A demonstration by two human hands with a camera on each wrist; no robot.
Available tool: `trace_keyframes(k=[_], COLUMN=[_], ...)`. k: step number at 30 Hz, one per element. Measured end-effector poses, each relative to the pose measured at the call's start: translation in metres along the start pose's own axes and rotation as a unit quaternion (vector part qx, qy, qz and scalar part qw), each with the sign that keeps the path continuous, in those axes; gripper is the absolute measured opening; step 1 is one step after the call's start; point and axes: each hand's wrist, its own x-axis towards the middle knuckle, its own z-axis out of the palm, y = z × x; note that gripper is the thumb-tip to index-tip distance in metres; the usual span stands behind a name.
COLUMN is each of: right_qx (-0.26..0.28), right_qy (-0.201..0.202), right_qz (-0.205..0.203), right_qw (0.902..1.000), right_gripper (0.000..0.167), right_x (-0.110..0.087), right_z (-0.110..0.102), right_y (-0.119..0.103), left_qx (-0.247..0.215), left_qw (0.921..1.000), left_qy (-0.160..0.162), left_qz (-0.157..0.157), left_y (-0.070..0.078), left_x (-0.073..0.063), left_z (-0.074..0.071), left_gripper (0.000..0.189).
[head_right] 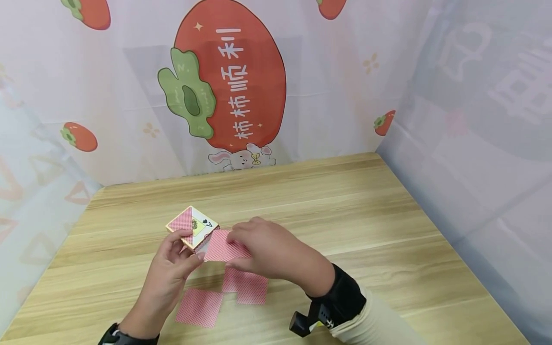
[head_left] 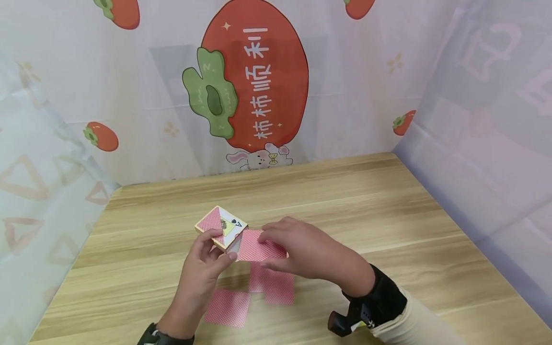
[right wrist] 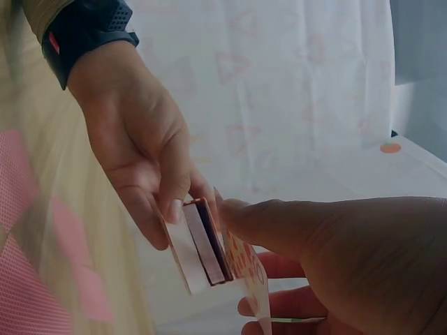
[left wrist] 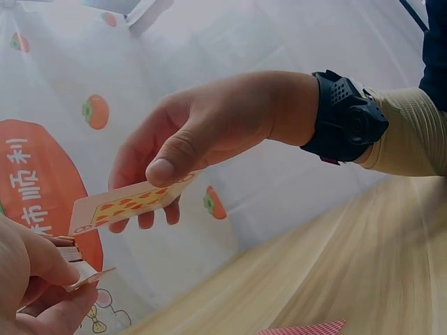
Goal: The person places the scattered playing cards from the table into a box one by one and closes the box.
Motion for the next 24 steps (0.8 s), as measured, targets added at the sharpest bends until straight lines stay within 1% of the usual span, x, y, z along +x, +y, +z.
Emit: trace_keyframes(k=[8,11,15,18,21,24], right_qx=[-0.012,-0.016,-0.021,-0.032,-0.049,-0.058], right_qy=[0.008,0.007,0.006,0.022,0.041,0.056], right_qz=[-0.02,-0.018,-0.007,-0.004,0.001,0.014], right_qw=[0.9997,0.9997,0.9997,0.9992,0.9979,0.9966], right_gripper=[0.042,0.043,0.044,0.043,0.044,0.046], right_x=[0.0,0.001,0.003,0.004,0.006,0.007], right_z=[0.003,0.003,0.005,0.009,0.013,0.017], right_y=[-0.004,-0.004,-0.004,-0.003,-0.005,-0.008], left_qx=[-0.004,-0.002,-0.001,-0.006,-0.01,-0.014], left_qw=[0.9997,0.9997,0.9997,0.9996,0.9995,0.9994], left_qy=[-0.014,-0.015,-0.023,-0.026,-0.025,-0.024], left_qz=[0.021,0.021,0.013,0.012,0.017,0.02], left_y=[0.0,-0.001,-0.002,-0.003,-0.003,-0.004], left_x=[-0.002,-0.002,-0.002,-0.002,-0.002,-0.002], left_z=[0.001,0.001,0.001,0.002,0.004,0.006], left_gripper=[0.06,0.06,0.06,0.06,0.06,0.06])
